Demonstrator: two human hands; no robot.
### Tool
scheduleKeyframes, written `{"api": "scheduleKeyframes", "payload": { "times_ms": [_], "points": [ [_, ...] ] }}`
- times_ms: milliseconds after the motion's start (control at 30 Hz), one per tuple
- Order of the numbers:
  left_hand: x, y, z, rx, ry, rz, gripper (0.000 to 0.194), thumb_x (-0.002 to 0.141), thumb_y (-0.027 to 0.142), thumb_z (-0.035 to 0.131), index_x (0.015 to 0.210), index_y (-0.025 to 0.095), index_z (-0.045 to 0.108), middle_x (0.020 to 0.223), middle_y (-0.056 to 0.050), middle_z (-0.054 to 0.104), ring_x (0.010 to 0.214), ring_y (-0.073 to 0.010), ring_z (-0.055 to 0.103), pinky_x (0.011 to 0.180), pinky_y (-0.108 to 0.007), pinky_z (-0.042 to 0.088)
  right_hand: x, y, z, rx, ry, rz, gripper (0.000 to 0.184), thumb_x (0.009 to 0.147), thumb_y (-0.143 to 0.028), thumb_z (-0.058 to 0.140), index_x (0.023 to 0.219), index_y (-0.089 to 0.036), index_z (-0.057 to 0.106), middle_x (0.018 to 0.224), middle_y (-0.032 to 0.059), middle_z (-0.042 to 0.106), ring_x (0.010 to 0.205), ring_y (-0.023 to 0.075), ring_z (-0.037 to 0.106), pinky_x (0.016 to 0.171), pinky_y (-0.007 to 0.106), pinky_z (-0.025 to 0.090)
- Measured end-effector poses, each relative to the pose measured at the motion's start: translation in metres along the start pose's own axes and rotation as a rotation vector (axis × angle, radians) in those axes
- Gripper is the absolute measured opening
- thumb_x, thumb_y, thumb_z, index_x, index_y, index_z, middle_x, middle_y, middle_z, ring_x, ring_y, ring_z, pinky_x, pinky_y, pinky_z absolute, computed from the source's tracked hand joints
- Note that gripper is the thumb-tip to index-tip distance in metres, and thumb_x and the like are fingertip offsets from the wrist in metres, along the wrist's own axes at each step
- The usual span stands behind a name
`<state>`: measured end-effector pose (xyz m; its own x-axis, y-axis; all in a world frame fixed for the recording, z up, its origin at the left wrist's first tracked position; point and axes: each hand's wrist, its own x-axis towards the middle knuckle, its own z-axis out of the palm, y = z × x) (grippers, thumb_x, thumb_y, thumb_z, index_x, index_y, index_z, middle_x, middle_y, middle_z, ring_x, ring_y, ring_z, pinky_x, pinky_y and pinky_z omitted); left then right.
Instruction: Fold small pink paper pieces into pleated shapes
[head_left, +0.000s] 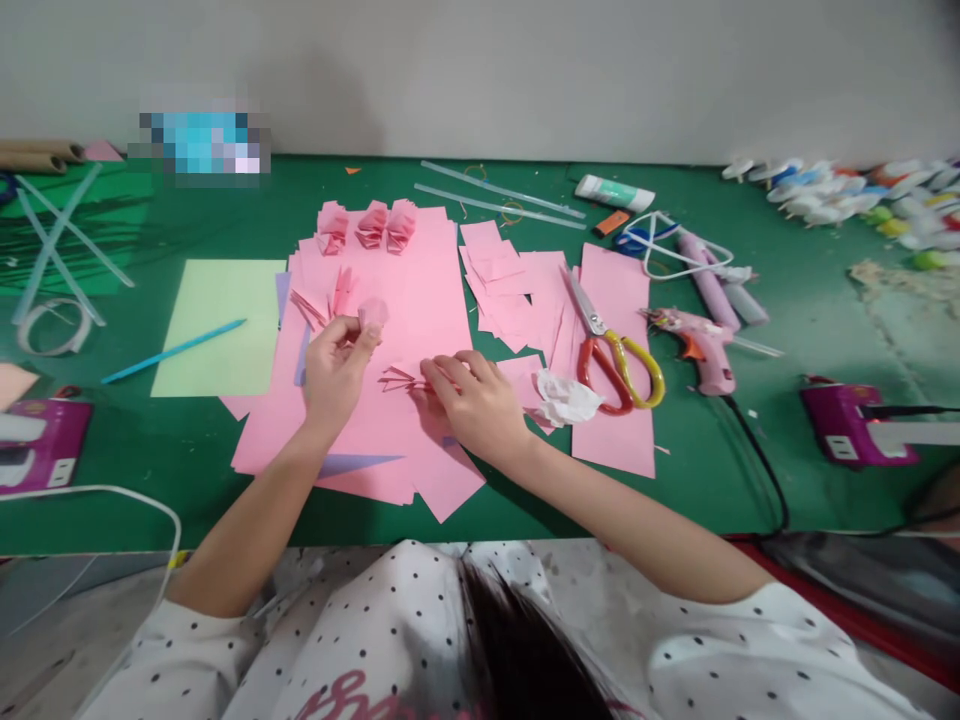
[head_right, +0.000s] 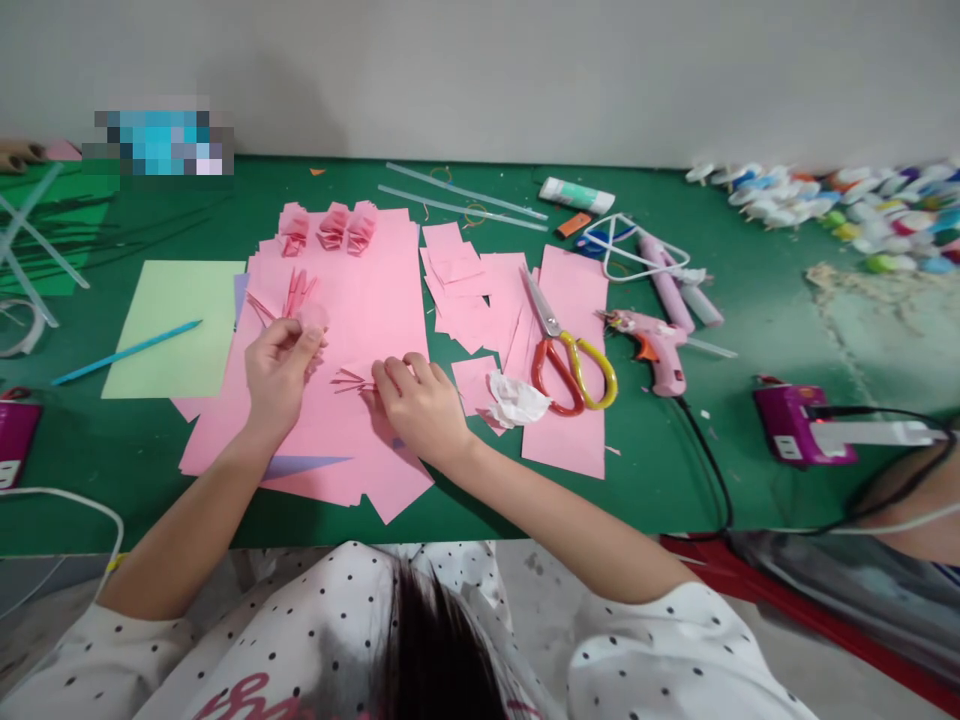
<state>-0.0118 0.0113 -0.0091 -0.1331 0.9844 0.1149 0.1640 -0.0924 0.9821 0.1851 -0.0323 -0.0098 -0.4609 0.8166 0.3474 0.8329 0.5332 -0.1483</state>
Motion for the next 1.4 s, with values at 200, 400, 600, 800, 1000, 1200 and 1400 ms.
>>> {"api": "scheduleKeyframes", "payload": {
  "times_ms": [200, 400, 600, 800, 1000, 1200, 1400],
  "points": [
    [-0.003, 0.002, 0.001, 0.228, -0.065, 0.112, 0.030, 0.091, 0.048, 0.069, 0.082, 0.019, 0.067, 0.073, 0.000, 0.064, 0.060, -0.0113, 0.053, 0.059, -0.026, 0.040, 0.004, 0.009, -0.021, 0.202, 0.119, 0.030, 0.056, 0.092, -0.052, 0.064, 0.138, -0.018, 0.061, 0.122, 0.0190, 0.070, 0.108, 0.0355, 0.064, 0.095, 0.055, 0.055],
    [-0.004, 0.004, 0.003, 0.403, -0.164, 0.264, 0.016, 0.096, 0.031, 0.062, 0.094, 0.020, 0.074, 0.089, -0.004, 0.073, 0.075, -0.0158, 0.061, 0.071, -0.028, 0.046, 0.040, 0.024, -0.039, 0.334, 0.161, 0.067, 0.045, 0.095, -0.044, 0.061, 0.136, -0.026, 0.062, 0.124, 0.0131, 0.070, 0.116, 0.0317, 0.060, 0.101, 0.052, 0.052],
    [-0.005, 0.000, 0.001, 0.473, -0.183, 0.393, 0.018, 0.098, 0.032, 0.060, 0.095, 0.020, 0.073, 0.088, -0.005, 0.073, 0.086, -0.0185, 0.064, 0.080, -0.031, 0.049, 0.067, 0.030, -0.031, 0.422, 0.037, -0.148, 0.017, 0.097, -0.030, 0.060, 0.099, -0.026, 0.077, 0.097, 0.0075, 0.075, 0.103, 0.0272, 0.060, 0.093, 0.048, 0.051],
    [-0.005, -0.003, 0.004, 0.422, -0.081, 0.404, 0.036, 0.097, 0.041, 0.062, 0.127, 0.020, 0.062, 0.115, -0.009, 0.072, 0.100, -0.0184, 0.067, 0.084, -0.032, 0.055, 0.100, 0.079, -0.024, 0.411, 0.112, -0.073, 0.016, 0.093, -0.035, 0.064, 0.087, -0.026, 0.075, 0.088, 0.0065, 0.074, 0.097, 0.0279, 0.061, 0.095, 0.050, 0.048],
    [-0.005, -0.008, 0.004, 0.422, -0.054, 0.380, 0.027, 0.101, 0.031, 0.055, 0.124, 0.019, 0.062, 0.112, -0.009, 0.071, 0.106, -0.0188, 0.067, 0.090, -0.035, 0.057, 0.143, 0.158, 0.029, 0.248, 0.206, 0.273, 0.019, 0.089, -0.040, 0.064, 0.091, -0.023, 0.072, 0.102, 0.0117, 0.068, 0.113, 0.0353, 0.056, 0.104, 0.064, 0.042],
    [-0.006, -0.008, 0.003, 0.400, -0.049, 0.341, 0.027, 0.098, 0.020, 0.055, 0.124, 0.019, 0.063, 0.110, -0.007, 0.072, 0.103, -0.0178, 0.067, 0.091, -0.035, 0.056, 0.161, 0.173, 0.063, 0.158, 0.104, 0.297, 0.025, 0.091, -0.043, 0.062, 0.107, -0.026, 0.068, 0.128, 0.0151, 0.053, 0.135, 0.0433, 0.035, 0.101, 0.075, 0.036],
    [-0.007, -0.009, 0.003, 0.344, -0.053, 0.267, 0.033, 0.097, 0.020, 0.055, 0.130, 0.021, 0.059, 0.110, -0.007, 0.072, 0.098, -0.0164, 0.068, 0.087, -0.033, 0.056, 0.169, 0.180, 0.076, 0.165, 0.109, 0.292, 0.031, 0.096, -0.048, 0.057, 0.112, -0.023, 0.065, 0.135, 0.0164, 0.049, 0.137, 0.0381, 0.025, 0.106, 0.073, 0.029]
  ]
}}
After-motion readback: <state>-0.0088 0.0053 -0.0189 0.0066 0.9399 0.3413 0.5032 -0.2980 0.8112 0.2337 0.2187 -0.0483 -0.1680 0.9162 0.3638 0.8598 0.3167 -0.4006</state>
